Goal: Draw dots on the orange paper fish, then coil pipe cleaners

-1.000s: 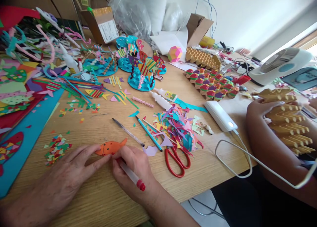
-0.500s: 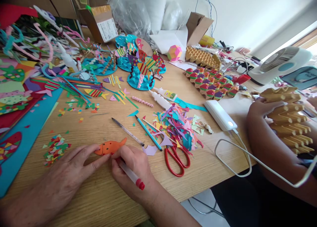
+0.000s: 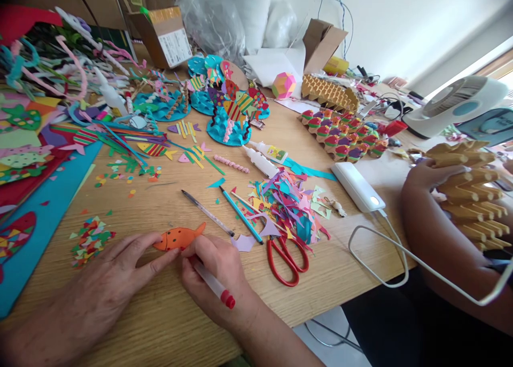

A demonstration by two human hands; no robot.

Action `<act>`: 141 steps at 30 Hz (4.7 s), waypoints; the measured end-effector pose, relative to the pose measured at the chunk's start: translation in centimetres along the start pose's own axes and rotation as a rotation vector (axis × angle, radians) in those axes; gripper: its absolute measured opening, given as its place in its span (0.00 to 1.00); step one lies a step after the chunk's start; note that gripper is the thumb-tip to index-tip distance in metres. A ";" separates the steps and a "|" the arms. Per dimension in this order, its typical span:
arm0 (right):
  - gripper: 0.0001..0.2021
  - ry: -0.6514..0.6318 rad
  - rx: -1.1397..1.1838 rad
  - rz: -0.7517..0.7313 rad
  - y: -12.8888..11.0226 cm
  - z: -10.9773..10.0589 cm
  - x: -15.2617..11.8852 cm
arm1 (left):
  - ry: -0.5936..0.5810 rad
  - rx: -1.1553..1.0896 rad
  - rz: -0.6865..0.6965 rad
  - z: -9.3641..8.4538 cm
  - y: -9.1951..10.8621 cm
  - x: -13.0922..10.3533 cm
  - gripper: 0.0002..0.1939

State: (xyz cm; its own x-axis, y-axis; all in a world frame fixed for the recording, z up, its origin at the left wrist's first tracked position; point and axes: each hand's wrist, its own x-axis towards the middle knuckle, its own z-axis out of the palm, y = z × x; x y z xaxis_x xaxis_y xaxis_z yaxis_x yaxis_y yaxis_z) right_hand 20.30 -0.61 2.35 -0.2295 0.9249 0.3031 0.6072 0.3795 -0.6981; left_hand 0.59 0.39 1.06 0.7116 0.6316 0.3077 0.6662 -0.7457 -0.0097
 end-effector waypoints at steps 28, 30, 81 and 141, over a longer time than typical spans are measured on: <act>0.07 0.005 0.001 0.002 0.0 0.0 0.1 | -0.025 -0.021 -0.050 0.6 0.5 -0.4 0.29; 0.06 0.003 0.000 -0.003 0.0 0.0 0.1 | -0.027 -0.022 -0.071 0.7 0.6 -0.5 0.29; 0.06 0.033 -0.007 -0.003 0.1 0.1 0.1 | -0.087 -0.014 -0.105 0.5 0.9 -0.4 0.29; 0.05 0.022 0.003 0.017 0.0 0.0 0.4 | -0.043 -0.009 -0.088 0.5 0.6 -0.2 0.29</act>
State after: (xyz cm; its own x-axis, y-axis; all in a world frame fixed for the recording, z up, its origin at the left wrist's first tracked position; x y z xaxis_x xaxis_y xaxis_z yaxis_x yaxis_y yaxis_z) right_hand 20.18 -0.26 2.49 -0.2025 0.9304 0.3055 0.6081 0.3640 -0.7055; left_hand 0.92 -0.08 0.52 0.6599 0.7030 0.2654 0.7243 -0.6891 0.0244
